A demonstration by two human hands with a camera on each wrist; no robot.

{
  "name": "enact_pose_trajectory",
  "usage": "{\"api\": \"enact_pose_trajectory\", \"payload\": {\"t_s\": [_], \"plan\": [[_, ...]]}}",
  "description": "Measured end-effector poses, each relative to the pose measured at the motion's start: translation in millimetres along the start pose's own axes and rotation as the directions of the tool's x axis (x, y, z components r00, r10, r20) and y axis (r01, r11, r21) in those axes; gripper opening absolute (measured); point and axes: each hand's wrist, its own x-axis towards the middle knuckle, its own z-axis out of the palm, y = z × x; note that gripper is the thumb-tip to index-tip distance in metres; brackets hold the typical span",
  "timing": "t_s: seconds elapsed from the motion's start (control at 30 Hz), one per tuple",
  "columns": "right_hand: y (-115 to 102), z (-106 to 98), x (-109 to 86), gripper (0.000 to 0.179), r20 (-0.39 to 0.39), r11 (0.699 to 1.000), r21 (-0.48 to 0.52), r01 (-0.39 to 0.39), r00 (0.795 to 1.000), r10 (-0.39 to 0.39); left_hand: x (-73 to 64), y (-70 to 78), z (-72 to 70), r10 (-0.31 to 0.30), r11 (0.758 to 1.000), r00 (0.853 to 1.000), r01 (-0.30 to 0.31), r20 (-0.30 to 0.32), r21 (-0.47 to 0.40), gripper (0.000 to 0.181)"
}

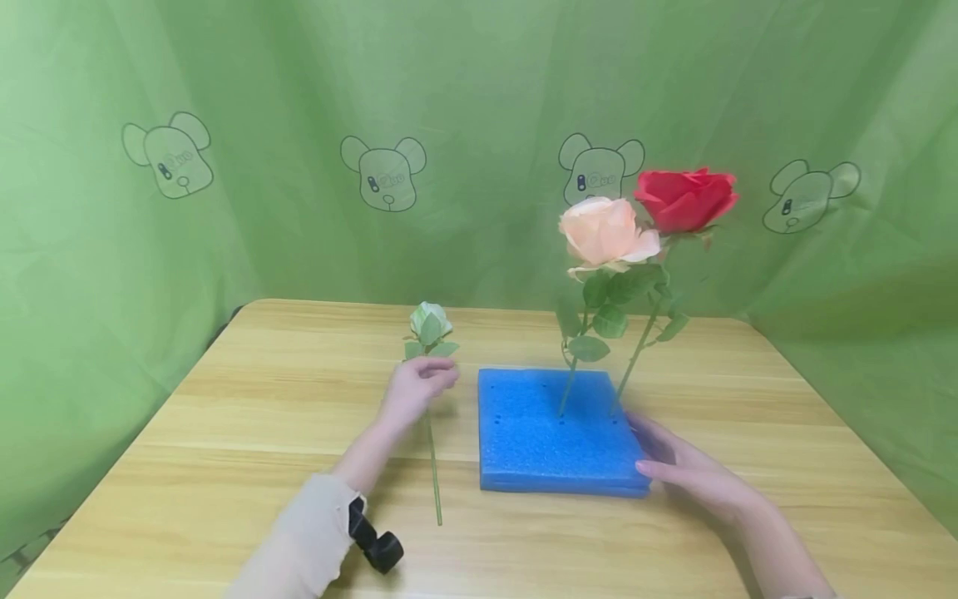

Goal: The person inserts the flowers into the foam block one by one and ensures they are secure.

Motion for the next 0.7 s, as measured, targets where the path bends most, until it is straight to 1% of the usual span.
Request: {"api": "enact_pose_trajectory", "payload": {"t_s": [0.03, 0.17, 0.27, 0.3, 0.5, 0.57, 0.7], "plan": [[0, 0, 0.0, 0.069, -0.001, 1.000, 0.000, 0.000, 1.000, 0.000, -0.5, -1.1, -3.6, -0.007, 1.000, 1.000, 0.007, -0.004, -0.006, 0.031], [1, 0, 0.3, 0.068, 0.000, 1.000, 0.006, 0.006, 1.000, -0.006, -3.7, -6.2, -16.9, -0.071, 0.997, 0.997, 0.070, -0.032, -0.029, 0.035], [2, -1, 0.3, 0.068, -0.001, 1.000, 0.003, 0.010, 1.000, -0.010, -6.9, -11.3, -23.9, -0.106, 0.994, 0.993, 0.105, -0.046, -0.022, 0.037], [2, -1, 0.3, 0.068, -0.001, 1.000, -0.001, 0.010, 1.000, -0.010, -7.7, -13.6, -25.6, -0.110, 0.994, 0.993, 0.109, -0.044, -0.019, 0.037], [1, -1, 0.5, 0.068, -0.005, 1.000, -0.016, 0.002, 1.000, -0.002, -11.7, -26.7, -29.6, -0.125, 0.992, 0.991, 0.125, -0.049, 0.012, 0.034], [1, -1, 0.8, 0.069, -0.006, 1.000, -0.021, -0.002, 1.000, 0.002, -13.4, -29.7, -29.6, -0.139, 0.990, 0.989, 0.140, -0.058, 0.025, 0.032], [0, 0, 0.8, 0.069, -0.009, 1.000, -0.029, -0.005, 1.000, 0.005, -16.3, -33.5, -28.8, -0.170, 0.985, 0.983, 0.171, -0.065, 0.023, 0.028]]}}
